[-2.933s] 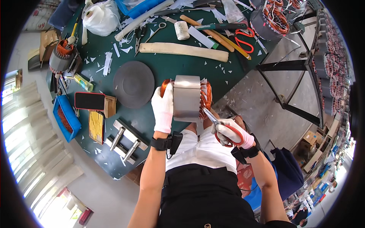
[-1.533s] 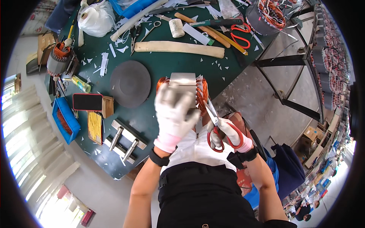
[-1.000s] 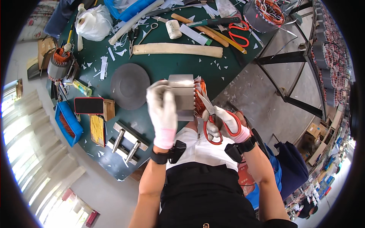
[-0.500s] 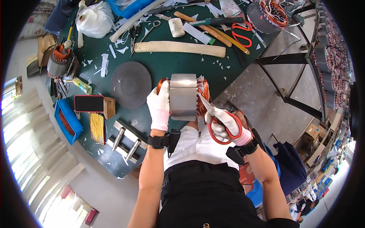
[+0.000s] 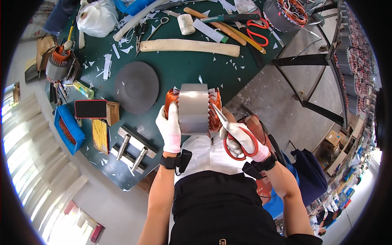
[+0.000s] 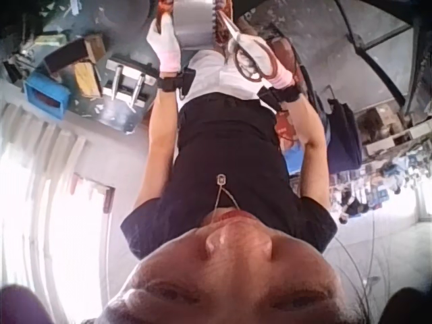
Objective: Assembling or repairing a motor stator by inserting insulation and shaping the coils using manual tools.
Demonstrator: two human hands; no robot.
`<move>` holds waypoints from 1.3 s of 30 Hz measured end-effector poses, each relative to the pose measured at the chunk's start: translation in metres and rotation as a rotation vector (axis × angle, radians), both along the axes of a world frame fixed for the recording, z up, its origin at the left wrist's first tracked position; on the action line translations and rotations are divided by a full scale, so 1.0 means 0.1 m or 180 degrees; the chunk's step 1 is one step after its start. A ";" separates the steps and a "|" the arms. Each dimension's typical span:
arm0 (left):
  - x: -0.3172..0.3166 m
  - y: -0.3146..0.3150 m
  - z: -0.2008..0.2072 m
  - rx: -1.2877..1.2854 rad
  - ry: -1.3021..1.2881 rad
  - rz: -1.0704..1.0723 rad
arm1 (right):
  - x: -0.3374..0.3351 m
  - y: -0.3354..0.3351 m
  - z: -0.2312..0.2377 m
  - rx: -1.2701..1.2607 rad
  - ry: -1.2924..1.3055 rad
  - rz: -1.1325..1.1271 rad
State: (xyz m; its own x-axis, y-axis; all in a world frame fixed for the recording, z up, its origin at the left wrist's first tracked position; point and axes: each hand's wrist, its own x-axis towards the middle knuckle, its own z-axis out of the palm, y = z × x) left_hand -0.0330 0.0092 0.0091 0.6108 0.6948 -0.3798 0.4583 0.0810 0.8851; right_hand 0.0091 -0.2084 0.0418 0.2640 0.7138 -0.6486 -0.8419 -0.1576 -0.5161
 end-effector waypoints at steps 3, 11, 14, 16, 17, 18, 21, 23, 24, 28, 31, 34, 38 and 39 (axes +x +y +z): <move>-0.05 -0.03 0.00 -0.0003 -0.0104 0.0026 | -0.11 0.01 0.03 0.0401 0.0212 -0.0625; -0.13 -0.05 -0.01 0.0039 -0.0230 0.0012 | -0.09 0.06 0.02 0.0159 0.0560 -0.0369; -0.15 -0.04 -0.01 -0.0149 -0.0156 -0.0007 | -0.09 0.06 0.05 -0.0108 0.0403 -0.0430; -0.17 -0.04 0.04 0.0122 0.0038 -0.0102 | -0.09 -0.01 0.02 0.0107 0.0444 -0.0520; -0.18 -0.06 0.09 0.0703 0.0281 -0.0218 | -0.08 -0.04 0.02 0.0296 0.0564 -0.0587; -0.20 -0.08 0.12 0.0706 0.0289 -0.0225 | -0.08 -0.07 0.03 0.0470 0.0538 -0.0615; -0.22 -0.18 0.30 0.3024 -0.0697 -0.1527 | 0.04 -0.14 0.01 0.0564 0.0652 -0.0137; -0.14 -0.28 0.33 0.3241 -0.0634 -0.2347 | 0.11 -0.16 0.01 0.0414 0.0948 -0.0055; -0.10 -0.33 0.30 0.3245 -0.0739 -0.2502 | 0.15 -0.16 0.02 0.0391 0.0992 0.0030; -0.08 -0.33 0.24 0.3376 -0.0837 -0.2670 | 0.21 -0.17 0.03 0.0331 0.1156 0.0064; -0.07 -0.35 0.20 0.3478 -0.0921 -0.2552 | 0.19 -0.17 -0.04 0.0419 0.1283 0.0101; -0.06 -0.36 0.18 0.3483 -0.0963 -0.2502 | 0.18 -0.14 -0.04 0.0485 0.1248 0.0048; -0.08 -0.37 0.14 0.3540 -0.1025 -0.2421 | 0.18 -0.11 -0.01 0.0372 0.1043 0.0066; -0.09 -0.37 0.15 0.3531 -0.1026 -0.2430 | 0.17 -0.10 0.04 0.0124 0.0781 0.0002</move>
